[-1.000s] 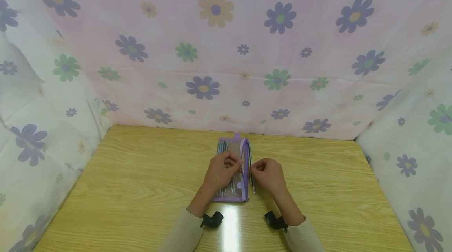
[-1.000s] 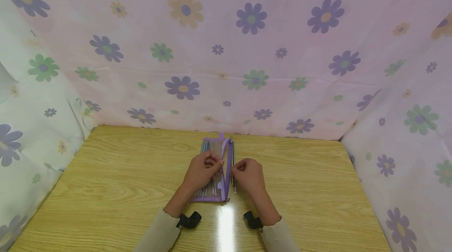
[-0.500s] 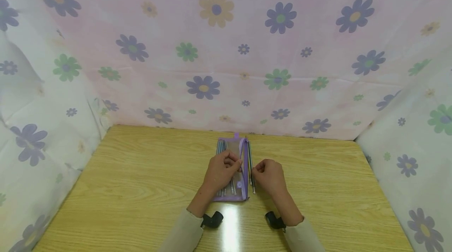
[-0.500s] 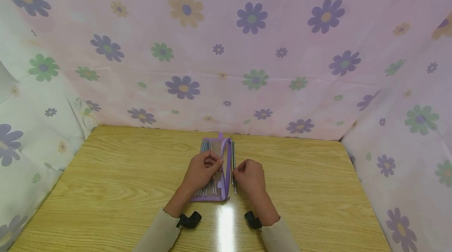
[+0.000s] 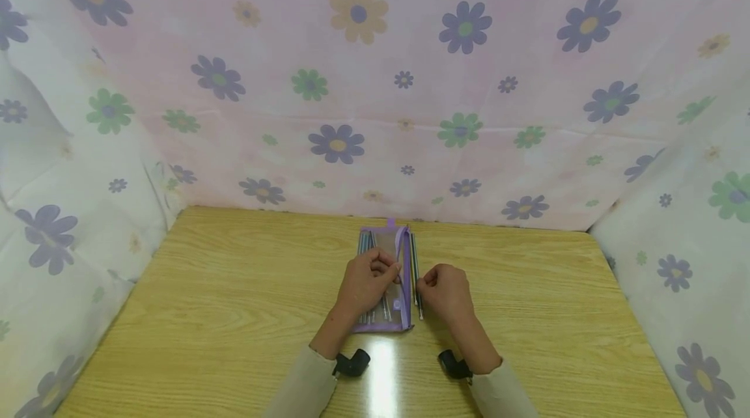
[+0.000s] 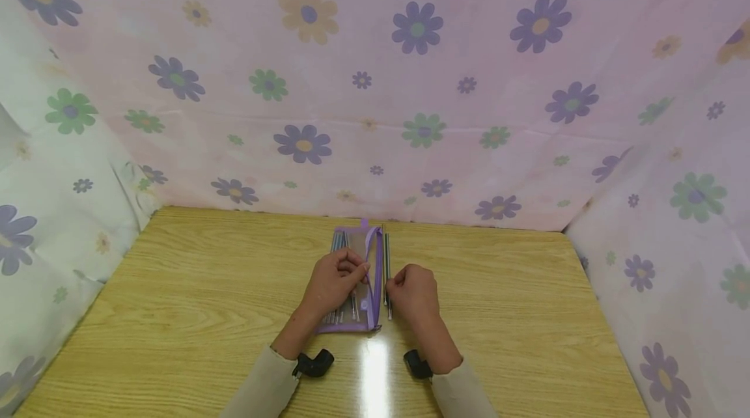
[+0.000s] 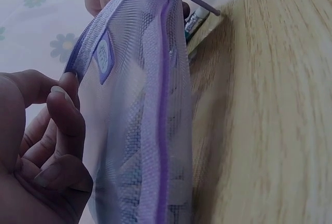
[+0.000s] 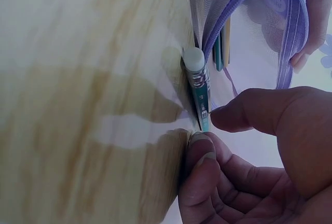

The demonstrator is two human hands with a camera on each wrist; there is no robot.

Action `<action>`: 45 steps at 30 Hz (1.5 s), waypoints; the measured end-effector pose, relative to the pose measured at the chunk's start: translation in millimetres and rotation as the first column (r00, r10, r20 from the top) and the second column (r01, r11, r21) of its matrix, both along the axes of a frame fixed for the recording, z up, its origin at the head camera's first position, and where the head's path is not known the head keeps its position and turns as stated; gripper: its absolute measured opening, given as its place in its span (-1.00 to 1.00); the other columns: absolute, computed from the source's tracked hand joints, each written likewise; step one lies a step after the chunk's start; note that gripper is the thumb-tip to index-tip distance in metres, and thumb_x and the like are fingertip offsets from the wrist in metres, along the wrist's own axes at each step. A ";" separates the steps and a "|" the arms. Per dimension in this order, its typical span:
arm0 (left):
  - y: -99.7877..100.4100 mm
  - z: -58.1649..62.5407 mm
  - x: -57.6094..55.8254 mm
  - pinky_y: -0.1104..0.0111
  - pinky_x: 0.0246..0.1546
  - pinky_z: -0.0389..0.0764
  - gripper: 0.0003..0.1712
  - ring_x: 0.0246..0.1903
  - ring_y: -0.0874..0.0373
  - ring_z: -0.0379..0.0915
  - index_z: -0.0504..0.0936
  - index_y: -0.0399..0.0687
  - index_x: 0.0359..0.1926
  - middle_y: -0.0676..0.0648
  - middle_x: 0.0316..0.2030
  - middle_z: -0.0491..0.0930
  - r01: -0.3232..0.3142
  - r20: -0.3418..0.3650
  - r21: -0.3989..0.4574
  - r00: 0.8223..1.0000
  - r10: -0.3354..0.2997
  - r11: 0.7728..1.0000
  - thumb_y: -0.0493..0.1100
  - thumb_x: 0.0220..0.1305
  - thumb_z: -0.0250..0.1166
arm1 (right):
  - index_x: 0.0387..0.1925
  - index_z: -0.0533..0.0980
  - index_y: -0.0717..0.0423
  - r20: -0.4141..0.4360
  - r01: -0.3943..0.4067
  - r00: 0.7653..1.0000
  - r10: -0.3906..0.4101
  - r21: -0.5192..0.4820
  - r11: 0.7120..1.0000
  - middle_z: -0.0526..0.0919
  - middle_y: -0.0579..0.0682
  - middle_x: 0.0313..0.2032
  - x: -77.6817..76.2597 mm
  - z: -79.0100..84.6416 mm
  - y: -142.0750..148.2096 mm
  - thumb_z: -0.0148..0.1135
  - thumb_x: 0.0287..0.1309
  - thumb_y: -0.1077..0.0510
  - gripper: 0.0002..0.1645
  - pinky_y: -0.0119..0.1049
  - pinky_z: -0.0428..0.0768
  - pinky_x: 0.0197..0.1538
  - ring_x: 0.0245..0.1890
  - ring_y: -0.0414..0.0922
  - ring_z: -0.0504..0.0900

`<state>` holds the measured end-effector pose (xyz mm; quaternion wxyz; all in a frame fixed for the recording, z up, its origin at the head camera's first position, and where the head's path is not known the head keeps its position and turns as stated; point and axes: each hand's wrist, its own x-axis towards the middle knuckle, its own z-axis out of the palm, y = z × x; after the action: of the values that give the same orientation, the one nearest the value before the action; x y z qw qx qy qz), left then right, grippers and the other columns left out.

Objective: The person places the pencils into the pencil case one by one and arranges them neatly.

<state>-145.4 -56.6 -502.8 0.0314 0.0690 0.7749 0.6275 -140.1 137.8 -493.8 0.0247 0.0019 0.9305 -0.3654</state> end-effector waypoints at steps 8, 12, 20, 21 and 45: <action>0.0 1.6 0.0 0.40 -0.53 0.62 -0.87 -0.51 -0.07 0.68 0.67 -0.13 -0.21 -0.04 -0.46 0.77 0.003 -0.010 0.000 1.000 -0.003 1.000 -0.17 0.47 0.40 | -0.48 0.65 0.20 0.004 -0.001 1.000 0.001 0.006 1.000 0.68 -0.03 -0.54 0.0 0.5 -1.0 0.44 0.17 0.24 -0.85 -0.30 0.56 -0.50 -0.57 -0.18 0.58; -0.1 2.1 0.3 0.39 -0.53 0.63 -0.88 -0.49 -0.05 0.69 0.67 -0.13 -0.21 -0.02 -0.46 0.77 0.003 -0.013 -0.008 1.000 -0.003 1.000 -0.17 0.47 0.40 | -0.47 0.65 0.21 -0.002 -0.005 1.000 0.005 0.003 1.000 0.68 -0.02 -0.54 0.7 0.6 -1.2 0.44 0.18 0.24 -0.84 -0.30 0.57 -0.50 -0.58 -0.18 0.58; 0.2 0.9 0.2 0.41 -0.52 0.62 -0.85 -0.47 -0.07 0.71 0.67 -0.14 -0.20 -0.05 -0.44 0.78 -0.001 -0.003 0.001 1.000 0.001 1.000 -0.15 0.47 0.41 | -0.47 0.65 0.20 0.008 0.014 1.000 -0.014 0.007 1.000 0.68 -0.02 -0.53 0.5 2.0 -2.5 0.45 0.16 0.23 -0.85 -0.30 0.57 -0.49 -0.58 -0.17 0.58; 0.1 0.5 0.2 0.42 -0.52 0.62 -0.85 -0.46 -0.08 0.71 0.67 -0.15 -0.20 -0.06 -0.44 0.78 -0.002 -0.001 0.005 1.000 0.002 1.000 -0.15 0.46 0.42 | -0.48 0.65 0.19 0.015 0.017 1.000 -0.017 0.009 1.000 0.67 -0.03 -0.54 0.5 1.9 -2.4 0.45 0.14 0.24 -0.86 -0.30 0.56 -0.50 -0.58 -0.16 0.58; 3.6 2.1 0.4 0.46 -0.56 0.55 -0.93 -0.45 -0.25 0.69 0.66 -0.28 -0.20 -0.19 -0.43 0.76 -0.023 0.016 0.000 1.000 0.023 1.000 -0.32 0.44 0.38 | -0.92 0.43 -0.01 0.079 0.032 0.996 -0.039 0.091 0.995 0.31 -0.24 -0.87 3.7 5.8 -1.3 0.40 -0.01 0.23 -0.51 -0.40 0.15 -0.72 -0.83 -0.30 0.20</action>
<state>-145.0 -53.0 -500.7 0.0304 0.0553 0.7754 0.6283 -136.4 136.5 -488.0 0.0555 0.0342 0.9440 -0.3234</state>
